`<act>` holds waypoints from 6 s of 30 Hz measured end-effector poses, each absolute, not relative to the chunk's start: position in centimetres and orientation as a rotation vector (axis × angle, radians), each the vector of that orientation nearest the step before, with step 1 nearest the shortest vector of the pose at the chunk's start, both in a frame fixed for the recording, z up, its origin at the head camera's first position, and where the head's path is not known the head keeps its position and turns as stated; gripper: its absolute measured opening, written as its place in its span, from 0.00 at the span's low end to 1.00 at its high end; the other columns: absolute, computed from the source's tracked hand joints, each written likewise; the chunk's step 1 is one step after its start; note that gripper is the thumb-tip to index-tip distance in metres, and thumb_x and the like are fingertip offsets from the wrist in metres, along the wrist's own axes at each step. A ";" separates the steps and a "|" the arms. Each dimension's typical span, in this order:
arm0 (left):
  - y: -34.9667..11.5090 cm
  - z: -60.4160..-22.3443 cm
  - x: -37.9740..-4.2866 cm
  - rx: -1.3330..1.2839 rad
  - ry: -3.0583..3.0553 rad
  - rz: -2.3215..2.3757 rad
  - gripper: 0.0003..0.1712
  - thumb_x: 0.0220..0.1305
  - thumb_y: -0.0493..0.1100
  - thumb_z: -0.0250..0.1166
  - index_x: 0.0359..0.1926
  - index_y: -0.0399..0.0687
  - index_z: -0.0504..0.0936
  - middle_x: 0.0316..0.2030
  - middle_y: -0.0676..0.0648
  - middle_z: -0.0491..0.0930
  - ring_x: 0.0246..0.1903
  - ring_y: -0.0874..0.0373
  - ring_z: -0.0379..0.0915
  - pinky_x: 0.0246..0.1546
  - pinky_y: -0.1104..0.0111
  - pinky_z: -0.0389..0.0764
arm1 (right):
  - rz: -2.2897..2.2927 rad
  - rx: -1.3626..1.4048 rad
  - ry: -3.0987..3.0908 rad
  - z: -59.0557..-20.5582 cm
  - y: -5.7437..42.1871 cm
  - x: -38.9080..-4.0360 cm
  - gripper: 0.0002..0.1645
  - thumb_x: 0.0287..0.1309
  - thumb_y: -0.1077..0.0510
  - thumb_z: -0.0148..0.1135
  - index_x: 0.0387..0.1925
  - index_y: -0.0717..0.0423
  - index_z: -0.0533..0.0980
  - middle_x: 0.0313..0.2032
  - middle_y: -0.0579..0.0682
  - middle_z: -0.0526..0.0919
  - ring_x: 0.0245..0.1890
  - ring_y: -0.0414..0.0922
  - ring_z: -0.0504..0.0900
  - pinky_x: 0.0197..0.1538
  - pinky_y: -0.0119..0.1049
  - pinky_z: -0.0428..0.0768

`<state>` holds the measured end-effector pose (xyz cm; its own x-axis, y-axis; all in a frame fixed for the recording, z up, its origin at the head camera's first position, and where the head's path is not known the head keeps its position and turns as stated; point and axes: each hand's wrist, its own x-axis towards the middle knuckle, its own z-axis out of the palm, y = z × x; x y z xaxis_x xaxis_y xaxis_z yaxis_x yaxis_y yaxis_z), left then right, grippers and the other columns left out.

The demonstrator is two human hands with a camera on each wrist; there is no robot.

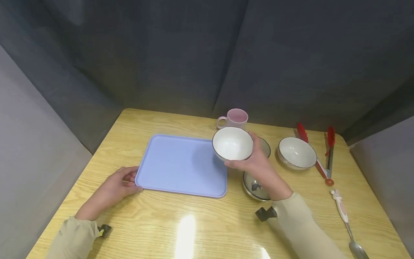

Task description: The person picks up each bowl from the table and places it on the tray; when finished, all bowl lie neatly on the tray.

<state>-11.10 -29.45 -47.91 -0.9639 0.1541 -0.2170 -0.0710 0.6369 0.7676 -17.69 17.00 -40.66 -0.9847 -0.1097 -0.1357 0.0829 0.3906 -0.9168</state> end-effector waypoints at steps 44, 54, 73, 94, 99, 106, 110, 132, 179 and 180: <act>-29.4 -47.5 -11.2 0.026 2.598 1.212 0.47 0.69 0.42 0.81 0.80 0.29 0.69 0.60 0.37 0.80 0.59 0.45 0.79 0.56 0.59 0.86 | -1.773 -0.205 2.263 -43.4 1.2 -22.5 0.82 0.43 0.55 0.93 0.89 0.51 0.47 0.80 0.56 0.68 0.76 0.56 0.73 0.81 0.55 0.73; -29.4 -47.7 -11.5 0.044 2.592 1.217 0.47 0.70 0.43 0.81 0.80 0.30 0.69 0.60 0.38 0.81 0.59 0.45 0.79 0.56 0.58 0.86 | -1.732 -0.168 2.284 -43.8 -1.9 -23.4 0.83 0.45 0.55 0.93 0.90 0.48 0.45 0.81 0.58 0.67 0.77 0.58 0.73 0.81 0.56 0.73; -29.3 -47.8 -11.4 0.015 2.588 1.234 0.46 0.69 0.42 0.81 0.80 0.30 0.70 0.59 0.38 0.81 0.59 0.45 0.80 0.56 0.60 0.86 | -1.741 -0.084 2.317 -46.1 -3.1 -24.3 0.82 0.43 0.57 0.94 0.89 0.50 0.47 0.80 0.61 0.65 0.78 0.60 0.73 0.81 0.56 0.75; -29.3 -47.9 -11.4 0.020 2.577 1.249 0.47 0.70 0.42 0.80 0.81 0.30 0.68 0.59 0.37 0.80 0.59 0.45 0.81 0.58 0.55 0.87 | -1.757 -0.039 2.322 -46.8 -3.6 -24.6 0.82 0.42 0.57 0.93 0.89 0.48 0.48 0.80 0.62 0.65 0.77 0.61 0.72 0.82 0.57 0.72; -29.3 -47.8 -11.4 0.018 2.566 1.255 0.47 0.69 0.42 0.81 0.81 0.30 0.68 0.60 0.37 0.80 0.58 0.45 0.81 0.58 0.56 0.87 | -1.752 -0.030 2.318 -46.9 -3.5 -24.5 0.82 0.43 0.57 0.93 0.89 0.47 0.47 0.80 0.62 0.64 0.78 0.62 0.72 0.83 0.58 0.71; -29.3 -47.8 -11.4 0.020 2.560 1.259 0.47 0.70 0.42 0.81 0.81 0.31 0.69 0.60 0.38 0.80 0.58 0.46 0.81 0.57 0.59 0.87 | -1.749 -0.034 2.333 -47.3 -3.6 -24.5 0.83 0.43 0.57 0.93 0.90 0.46 0.46 0.82 0.62 0.63 0.79 0.62 0.71 0.84 0.58 0.70; -29.3 -47.8 -11.4 0.022 2.574 1.250 0.46 0.70 0.42 0.81 0.80 0.32 0.69 0.60 0.38 0.80 0.58 0.46 0.80 0.56 0.60 0.86 | -1.760 -0.039 2.332 -47.4 -3.7 -24.4 0.84 0.44 0.58 0.94 0.90 0.45 0.45 0.83 0.62 0.62 0.80 0.62 0.70 0.85 0.58 0.68; -29.4 -47.9 -11.5 0.025 2.578 1.244 0.46 0.69 0.41 0.81 0.80 0.30 0.69 0.59 0.37 0.81 0.58 0.46 0.79 0.53 0.62 0.86 | -1.794 -0.110 2.310 -47.6 -2.9 -24.1 0.85 0.44 0.58 0.93 0.92 0.47 0.43 0.86 0.62 0.56 0.83 0.63 0.66 0.87 0.60 0.64; -29.5 -47.8 -11.2 0.007 2.569 1.229 0.48 0.69 0.44 0.81 0.81 0.33 0.69 0.58 0.40 0.80 0.57 0.49 0.77 0.51 0.73 0.83 | -1.598 -0.319 2.508 -37.8 4.3 -21.0 0.64 0.60 0.46 0.84 0.88 0.54 0.59 0.82 0.54 0.71 0.83 0.52 0.71 0.87 0.46 0.69; -29.5 -47.8 -11.2 0.006 2.565 1.232 0.48 0.69 0.44 0.81 0.81 0.33 0.69 0.58 0.40 0.79 0.57 0.49 0.77 0.50 0.73 0.83 | -1.610 -0.330 2.502 -37.7 4.6 -20.8 0.64 0.60 0.46 0.85 0.88 0.54 0.59 0.82 0.54 0.71 0.84 0.51 0.70 0.87 0.45 0.68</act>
<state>-11.22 -29.52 -47.77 -0.9565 0.1302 -0.2612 -0.1225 0.6333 0.7641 -20.84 4.59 -37.66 -0.9648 -0.2630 -0.0059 -0.1036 0.4006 -0.9104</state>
